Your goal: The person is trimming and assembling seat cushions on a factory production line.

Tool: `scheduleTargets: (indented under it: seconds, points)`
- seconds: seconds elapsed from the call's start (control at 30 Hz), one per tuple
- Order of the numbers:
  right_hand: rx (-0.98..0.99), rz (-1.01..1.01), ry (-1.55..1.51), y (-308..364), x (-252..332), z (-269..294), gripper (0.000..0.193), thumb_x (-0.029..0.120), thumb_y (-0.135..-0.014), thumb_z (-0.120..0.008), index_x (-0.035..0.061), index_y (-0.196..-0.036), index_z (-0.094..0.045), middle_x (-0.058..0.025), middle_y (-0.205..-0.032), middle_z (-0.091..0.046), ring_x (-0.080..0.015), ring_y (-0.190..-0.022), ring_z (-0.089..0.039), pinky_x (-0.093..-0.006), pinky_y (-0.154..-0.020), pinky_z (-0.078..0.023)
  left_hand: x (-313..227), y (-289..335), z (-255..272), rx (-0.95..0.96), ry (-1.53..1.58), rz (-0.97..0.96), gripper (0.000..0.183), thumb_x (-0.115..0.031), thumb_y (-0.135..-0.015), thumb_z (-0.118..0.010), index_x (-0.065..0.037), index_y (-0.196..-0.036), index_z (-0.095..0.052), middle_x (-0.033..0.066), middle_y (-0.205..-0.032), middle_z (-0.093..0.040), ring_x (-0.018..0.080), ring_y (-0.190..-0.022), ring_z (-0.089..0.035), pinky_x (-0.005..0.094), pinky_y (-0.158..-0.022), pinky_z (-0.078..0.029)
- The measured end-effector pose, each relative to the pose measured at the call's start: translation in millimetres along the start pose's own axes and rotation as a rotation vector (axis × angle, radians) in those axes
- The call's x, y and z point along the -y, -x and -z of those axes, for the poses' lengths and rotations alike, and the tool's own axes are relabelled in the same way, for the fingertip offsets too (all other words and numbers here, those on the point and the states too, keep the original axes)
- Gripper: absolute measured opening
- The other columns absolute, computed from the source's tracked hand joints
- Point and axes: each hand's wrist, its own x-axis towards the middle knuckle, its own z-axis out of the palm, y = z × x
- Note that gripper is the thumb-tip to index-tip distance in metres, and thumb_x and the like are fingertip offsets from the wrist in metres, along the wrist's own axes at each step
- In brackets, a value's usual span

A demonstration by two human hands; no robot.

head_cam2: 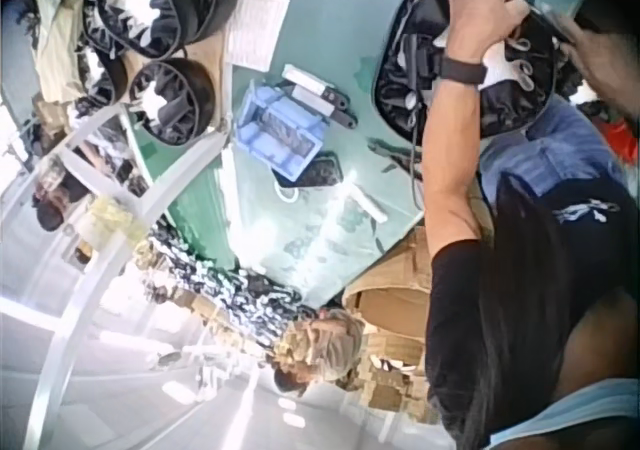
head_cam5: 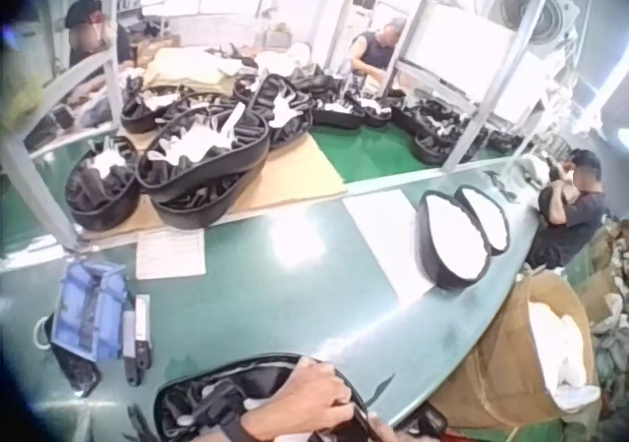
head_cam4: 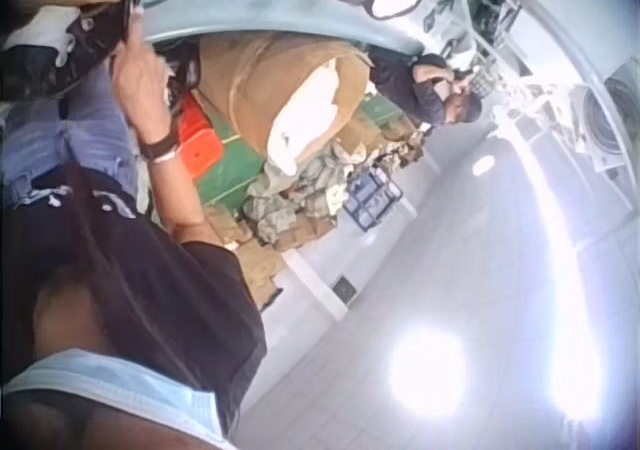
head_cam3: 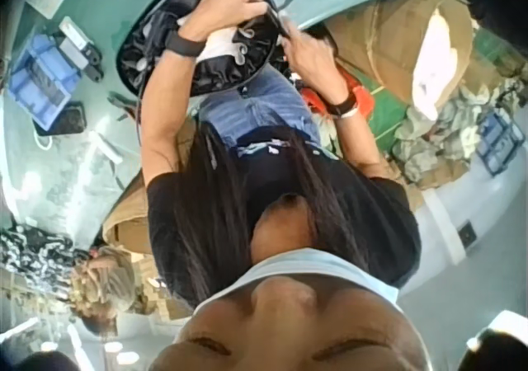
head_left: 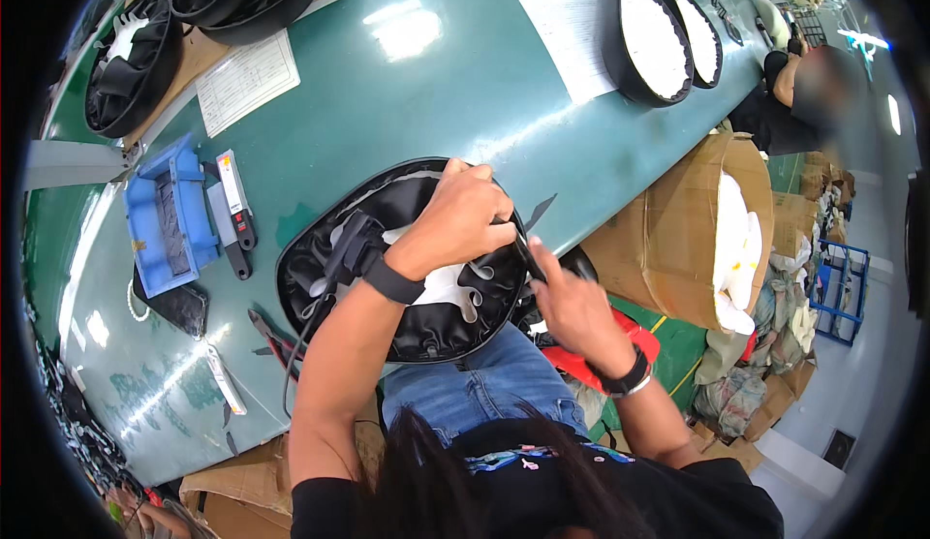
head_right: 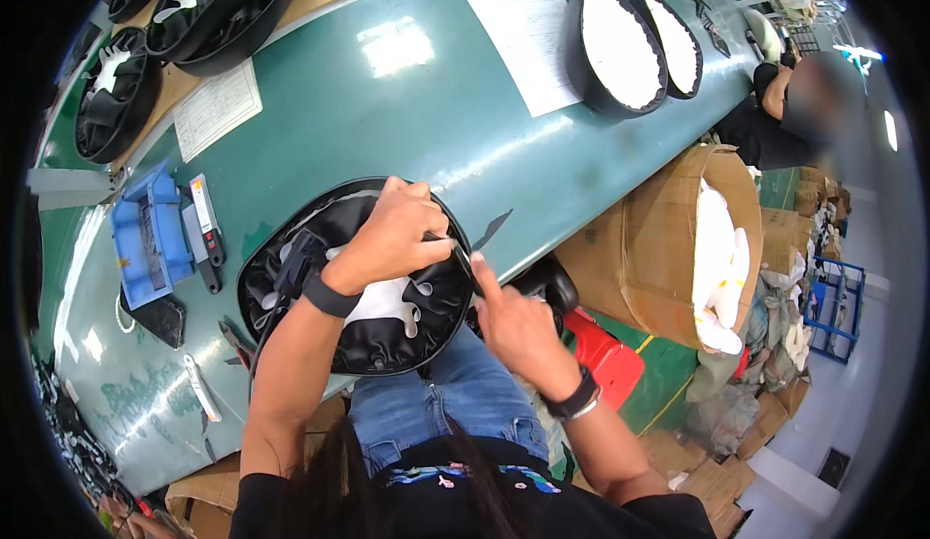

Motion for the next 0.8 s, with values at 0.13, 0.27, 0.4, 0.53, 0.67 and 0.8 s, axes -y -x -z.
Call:
scheduleTargets:
  seconds: [0.13, 0.27, 0.4, 0.53, 0.67, 0.8]
  points:
    - [0.079, -0.144, -0.07, 35, 27, -7, 0.058, 0.011, -0.088, -0.057, -0.0008, -0.14, -0.033, -0.0204, -0.067, -0.059, -0.0387, -0.057, -0.058, -0.0492, -0.051, -0.044, -11, -9, 29, -0.171, 0.929, 0.407, 0.028, -0.011, -0.071, -0.066, -0.004, -0.054, -0.044, 0.0001, -0.055, -0.039, 0.0102, -0.06, -0.04, 0.0262, -0.063, -0.034]
    - [0.077, -0.067, 0.007, 14, 34, 6, 0.055, 0.017, -0.09, -0.054, 0.0027, -0.14, -0.036, -0.0183, -0.064, -0.058, -0.0372, -0.05, -0.057, -0.0489, -0.047, -0.045, 6, -8, 66, -0.281, 0.088, 0.17, 0.03, -0.02, -0.078, -0.064, 0.002, -0.064, -0.049, 0.0101, -0.063, -0.045, 0.0234, -0.065, -0.046, 0.0349, -0.059, -0.036]
    - [0.082, 0.116, 0.208, -24, 15, 37, 0.05, 0.017, -0.088, -0.055, 0.0132, -0.137, -0.043, -0.0153, -0.067, -0.059, -0.0335, -0.051, -0.057, -0.0451, -0.046, -0.043, 5, 49, 116, -0.063, -0.186, 0.448, 0.031, -0.024, -0.079, -0.067, 0.001, -0.067, -0.054, 0.0149, -0.07, -0.048, 0.0299, -0.066, -0.049, 0.0407, -0.062, -0.038]
    - [0.254, 0.278, 0.304, -60, -1, 63, 0.053, 0.019, -0.088, -0.058, 0.0265, -0.138, -0.043, -0.0107, -0.074, -0.06, -0.0321, -0.059, -0.06, -0.0433, -0.05, -0.044, -21, 97, 130, 0.21, 0.109, 0.45, 0.027, -0.016, -0.078, -0.07, 0.001, -0.064, -0.054, 0.0119, -0.082, -0.063, 0.0257, -0.078, -0.061, 0.0334, -0.069, -0.046]
    - [0.287, 0.412, 0.265, -91, 11, 71, 0.047, 0.016, -0.089, -0.054, 0.0265, -0.134, -0.049, -0.0111, -0.072, -0.06, -0.0299, -0.057, -0.06, -0.0396, -0.05, -0.043, -60, 76, 101, -0.206, 0.662, 0.459, 0.027, -0.004, -0.077, -0.062, 0.0, -0.059, -0.042, 0.0146, -0.098, -0.066, 0.0272, -0.094, -0.065, 0.0339, -0.074, -0.048]
    - [0.31, 0.524, 0.349, -101, 6, 68, 0.05, 0.016, -0.088, -0.056, 0.0266, -0.136, -0.047, -0.0096, -0.07, -0.057, -0.0296, -0.054, -0.058, -0.0396, -0.047, -0.043, -32, 63, 48, -0.131, -0.19, 0.27, 0.021, -0.012, -0.074, -0.063, 0.0, -0.061, -0.05, 0.0116, -0.076, -0.062, 0.0262, -0.076, -0.057, 0.0363, -0.062, -0.041]
